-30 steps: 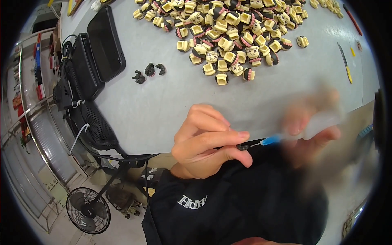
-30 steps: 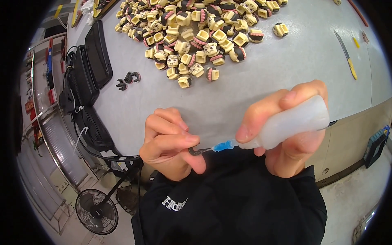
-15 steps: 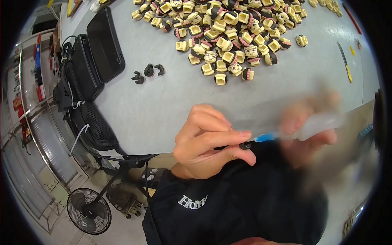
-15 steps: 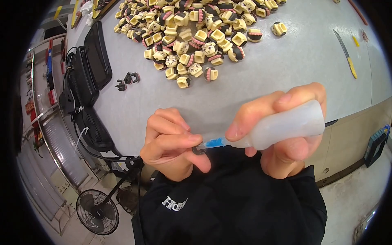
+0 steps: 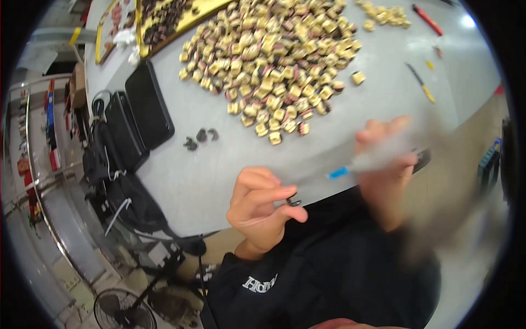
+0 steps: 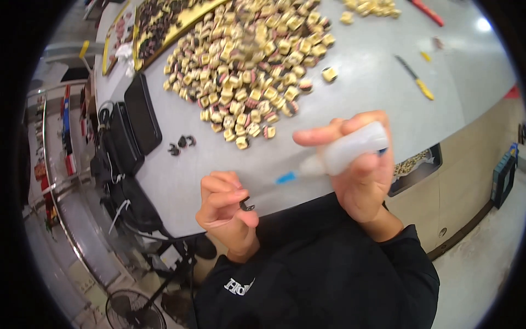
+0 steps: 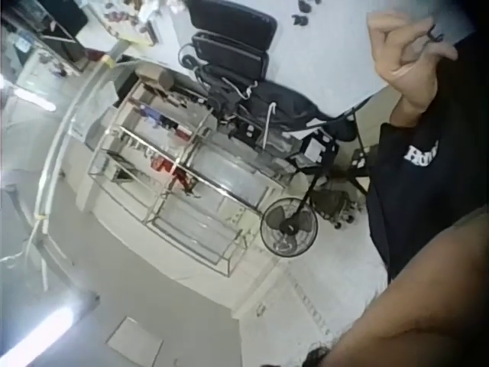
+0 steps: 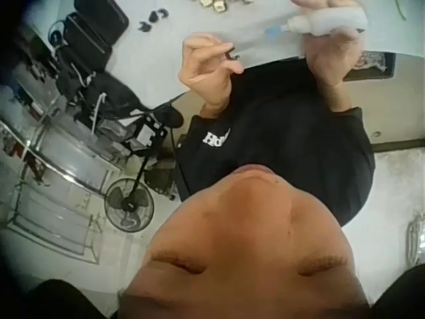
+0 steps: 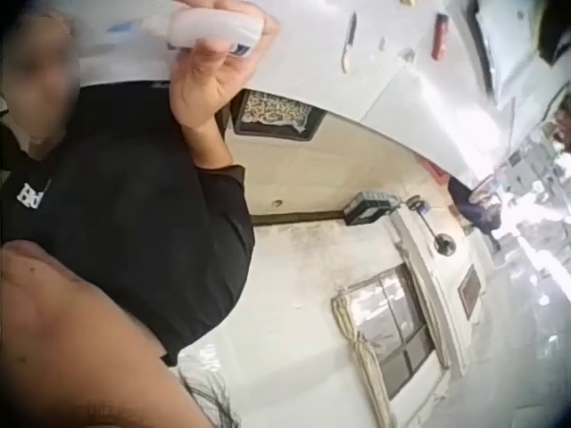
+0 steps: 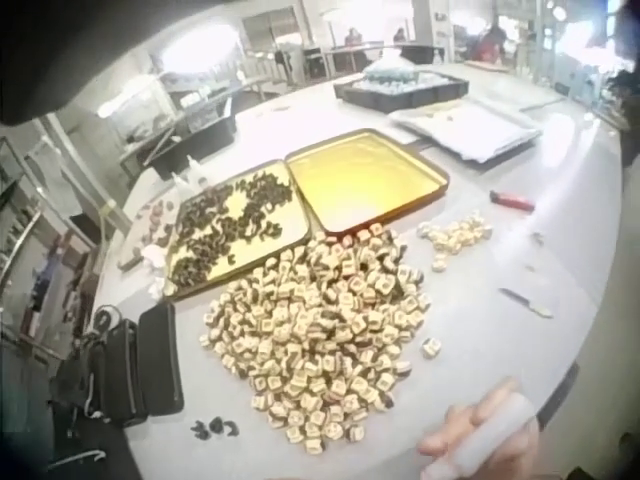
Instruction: Assemble small plastic components by applying glue and joining them to gold-colored cubes.
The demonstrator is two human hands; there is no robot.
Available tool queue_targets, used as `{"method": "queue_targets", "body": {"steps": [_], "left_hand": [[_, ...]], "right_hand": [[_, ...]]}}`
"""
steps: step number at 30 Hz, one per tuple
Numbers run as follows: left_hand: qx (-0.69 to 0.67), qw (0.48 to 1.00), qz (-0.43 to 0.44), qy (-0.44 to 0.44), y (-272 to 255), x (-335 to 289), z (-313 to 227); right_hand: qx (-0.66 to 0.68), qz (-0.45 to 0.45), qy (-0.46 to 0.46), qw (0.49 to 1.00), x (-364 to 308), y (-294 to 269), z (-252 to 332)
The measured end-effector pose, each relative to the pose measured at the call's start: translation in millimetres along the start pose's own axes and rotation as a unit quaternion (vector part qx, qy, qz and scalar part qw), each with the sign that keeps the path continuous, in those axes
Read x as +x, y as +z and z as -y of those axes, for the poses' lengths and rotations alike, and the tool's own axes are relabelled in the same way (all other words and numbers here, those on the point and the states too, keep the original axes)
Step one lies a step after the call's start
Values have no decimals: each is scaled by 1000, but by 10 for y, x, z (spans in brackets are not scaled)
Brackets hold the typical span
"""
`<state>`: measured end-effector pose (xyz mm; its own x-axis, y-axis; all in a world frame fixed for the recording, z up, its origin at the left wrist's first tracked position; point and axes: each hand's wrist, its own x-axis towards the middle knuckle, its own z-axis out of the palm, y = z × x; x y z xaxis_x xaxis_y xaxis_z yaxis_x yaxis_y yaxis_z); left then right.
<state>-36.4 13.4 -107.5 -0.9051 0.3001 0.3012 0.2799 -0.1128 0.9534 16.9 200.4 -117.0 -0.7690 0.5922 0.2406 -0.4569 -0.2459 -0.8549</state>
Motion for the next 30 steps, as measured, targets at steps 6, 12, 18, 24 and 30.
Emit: {"method": "queue_targets", "body": {"steps": [6,12,18,24,30], "left_hand": [[-26,1000,5,11,-2,-35,15],[-42,999,-8,-1,3,-26,1],[-47,999,4,-6,15,-20,3],[-59,998,-4,6,9,-11,8],[-60,998,12,13,18,1,-11]], "right_hand": [[-146,53,-30,987,57,-143,265],[-362,115,-51,923,109,-326,316],[-407,122,-45,904,151,-323,361],[-522,63,-195,828,404,-551,699],[-626,185,-237,720,1349,-631,535]]}}
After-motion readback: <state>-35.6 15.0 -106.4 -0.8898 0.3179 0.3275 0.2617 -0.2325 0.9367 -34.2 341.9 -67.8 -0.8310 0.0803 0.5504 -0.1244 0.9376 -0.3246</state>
